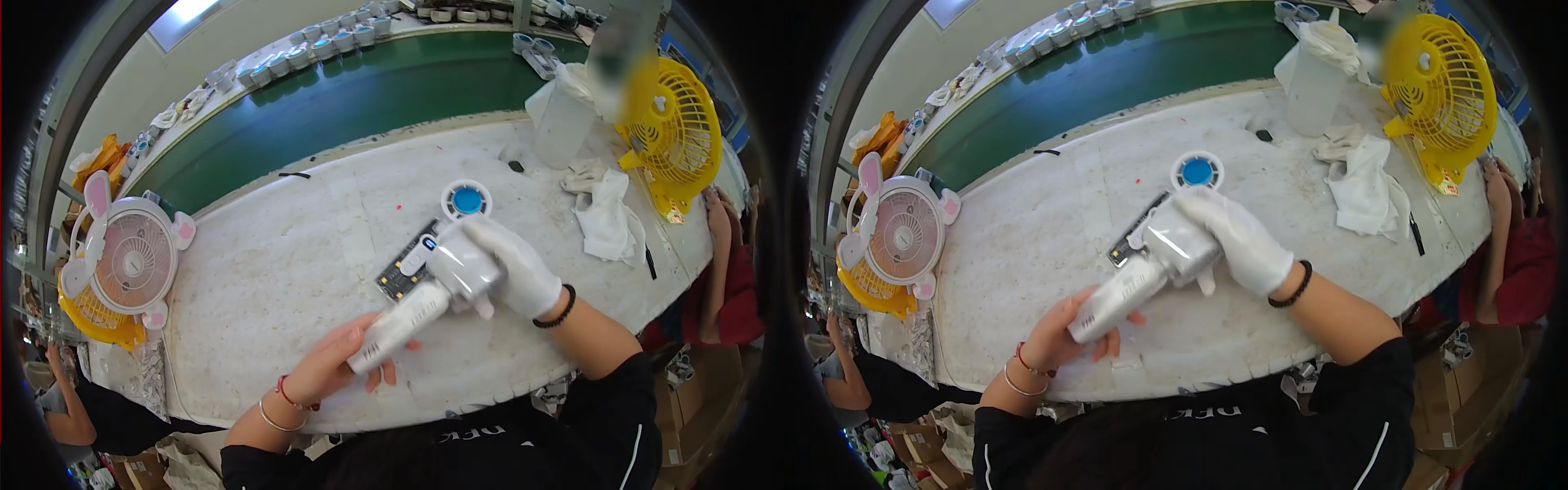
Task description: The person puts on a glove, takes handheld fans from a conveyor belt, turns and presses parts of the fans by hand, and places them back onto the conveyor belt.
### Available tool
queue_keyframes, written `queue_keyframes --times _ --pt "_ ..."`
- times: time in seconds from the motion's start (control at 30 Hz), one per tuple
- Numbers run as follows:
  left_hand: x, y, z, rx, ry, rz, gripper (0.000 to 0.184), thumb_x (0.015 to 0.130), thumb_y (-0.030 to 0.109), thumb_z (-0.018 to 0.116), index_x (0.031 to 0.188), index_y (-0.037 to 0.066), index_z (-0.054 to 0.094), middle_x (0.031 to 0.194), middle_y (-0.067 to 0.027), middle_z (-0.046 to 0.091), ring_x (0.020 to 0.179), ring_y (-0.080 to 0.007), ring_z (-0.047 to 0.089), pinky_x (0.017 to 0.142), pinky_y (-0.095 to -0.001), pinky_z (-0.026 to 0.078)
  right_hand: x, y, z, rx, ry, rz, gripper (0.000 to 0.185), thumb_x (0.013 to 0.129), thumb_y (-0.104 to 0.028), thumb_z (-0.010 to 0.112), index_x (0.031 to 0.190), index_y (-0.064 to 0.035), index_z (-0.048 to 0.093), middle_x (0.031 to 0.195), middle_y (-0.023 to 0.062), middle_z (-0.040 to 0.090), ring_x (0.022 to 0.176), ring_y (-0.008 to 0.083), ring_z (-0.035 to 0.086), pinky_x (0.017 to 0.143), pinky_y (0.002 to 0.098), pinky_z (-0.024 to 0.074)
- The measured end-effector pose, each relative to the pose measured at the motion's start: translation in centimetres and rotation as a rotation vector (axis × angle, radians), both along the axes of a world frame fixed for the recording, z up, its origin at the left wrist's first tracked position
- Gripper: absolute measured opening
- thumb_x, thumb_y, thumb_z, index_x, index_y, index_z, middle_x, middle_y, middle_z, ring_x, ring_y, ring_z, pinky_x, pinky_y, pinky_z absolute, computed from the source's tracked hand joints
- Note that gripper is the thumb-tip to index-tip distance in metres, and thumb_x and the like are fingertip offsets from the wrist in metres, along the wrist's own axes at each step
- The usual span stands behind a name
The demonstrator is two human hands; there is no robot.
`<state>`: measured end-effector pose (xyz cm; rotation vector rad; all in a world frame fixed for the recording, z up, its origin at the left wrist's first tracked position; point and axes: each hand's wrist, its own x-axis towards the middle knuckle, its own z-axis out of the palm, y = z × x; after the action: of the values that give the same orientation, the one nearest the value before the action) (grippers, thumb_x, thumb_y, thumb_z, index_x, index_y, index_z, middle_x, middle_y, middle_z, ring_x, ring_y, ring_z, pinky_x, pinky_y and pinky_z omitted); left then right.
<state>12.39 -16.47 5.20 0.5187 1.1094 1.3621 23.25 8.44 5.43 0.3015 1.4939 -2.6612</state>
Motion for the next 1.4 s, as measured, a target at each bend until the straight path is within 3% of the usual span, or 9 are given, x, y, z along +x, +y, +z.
queue_keyframes --times 0.03,0.1,0.2,0.37,0.53,0.6,0.97,1.17,1.4 --pt "0.5 0.2 0.3 -0.004 0.114 0.051 0.063 0.095 0.047 0.036 0.134 -0.002 0.037 0.103 -0.0166 0.063 0.064 -0.0162 0.058 0.054 -0.0238 0.044 -0.2 0.3 -1.0 -0.06 0.019 -0.038 0.037 0.096 -0.034 0.043 0.114 -0.0025 0.051 0.095 0.0094 0.061 0.068 0.015 0.063 0.042 0.0239 0.0479" --pt "0.7 0.8 0.5 -0.041 0.133 0.07 0.059 0.096 0.044 0.035 0.131 -0.003 0.04 0.101 -0.0161 0.062 0.063 -0.0148 0.055 0.049 -0.0235 0.04 -0.5 0.4 -1.3 -0.074 -0.036 -0.1 0.043 0.095 -0.039 0.043 0.115 -0.0017 0.051 0.097 0.0094 0.061 0.073 0.0163 0.064 0.045 0.0248 0.0502" --pt "0.3 1.4 0.0 -0.058 0.007 0.098 0.058 0.096 0.043 0.033 0.128 -0.005 0.042 0.09 -0.0148 0.063 0.056 -0.0146 0.051 0.045 -0.0236 0.038 0.2 0.6 -0.2 -0.116 0.046 -0.105 0.048 0.093 -0.041 0.049 0.12 -0.001 0.049 0.105 0.0091 0.059 0.085 0.0158 0.063 0.058 0.0248 0.0531" --pt "0.0 4.9 1.4 -0.032 -0.178 0.156 0.063 0.095 0.048 0.025 0.119 -0.006 0.048 0.075 -0.0162 0.06 0.037 -0.0145 0.04 0.036 -0.0236 0.03 0.0 1.3 -0.3 0.306 0.389 -0.351 0.052 0.085 -0.022 0.067 0.127 -0.0015 0.044 0.114 0.0081 0.054 0.103 0.0132 0.054 0.085 0.0268 0.0475" --pt "1.2 9.9 2.3 -0.1 -0.083 0.358 0.066 0.095 0.049 0.024 0.11 -0.009 0.053 0.048 -0.0077 0.047 0.032 -0.0129 0.035 0.032 -0.0235 0.029 -0.8 3.7 -0.8 0.178 0.437 -0.516 0.049 0.086 -0.019 0.065 0.127 -0.0018 0.045 0.112 0.007 0.056 0.102 0.0127 0.054 0.087 0.0262 0.0466" --pt "0.7 10.9 2.4 -0.067 -0.058 0.26 0.066 0.095 0.049 0.024 0.106 -0.008 0.055 0.042 -0.0048 0.041 0.031 -0.0127 0.033 0.032 -0.0232 0.028 -1.0 4.7 -1.0 0.182 0.508 -0.539 0.046 0.087 -0.02 0.063 0.127 -0.003 0.046 0.11 0.006 0.056 0.102 0.0119 0.053 0.089 0.0259 0.0447" --pt "0.3 12.5 2.5 -0.1 0.005 0.307 0.067 0.096 0.048 0.023 0.111 -0.01 0.051 0.045 -0.0044 0.044 0.033 -0.012 0.035 0.033 -0.0236 0.028 -1.2 5.8 -1.1 0.269 0.545 -0.598 0.044 0.089 -0.023 0.063 0.126 -0.0043 0.048 0.105 0.003 0.058 0.096 0.0091 0.054 0.086 0.0238 0.0446" --pt "0.2 12.0 2.0 -0.002 -0.013 0.216 0.059 0.097 0.043 0.024 0.116 -0.006 0.051 0.068 -0.0127 0.059 0.041 -0.0123 0.041 0.04 -0.0233 0.034 -0.7 5.9 -0.3 0.467 0.449 -0.599 0.042 0.095 -0.031 0.053 0.129 -0.0068 0.046 0.114 0.0048 0.055 0.103 0.011 0.053 0.088 0.0243 0.0442" --pt "0.0 11.2 1.2 0.065 -0.039 0.106 0.049 0.098 0.043 0.029 0.116 0.003 0.051 0.077 -0.0118 0.06 0.054 -0.0131 0.046 0.047 -0.0231 0.034 -1.8 4.4 -1.6 0.363 0.34 -0.751 0.054 0.088 -0.027 0.063 0.131 -0.0039 0.039 0.118 0.0068 0.05 0.107 0.0134 0.049 0.091 0.0271 0.0424"
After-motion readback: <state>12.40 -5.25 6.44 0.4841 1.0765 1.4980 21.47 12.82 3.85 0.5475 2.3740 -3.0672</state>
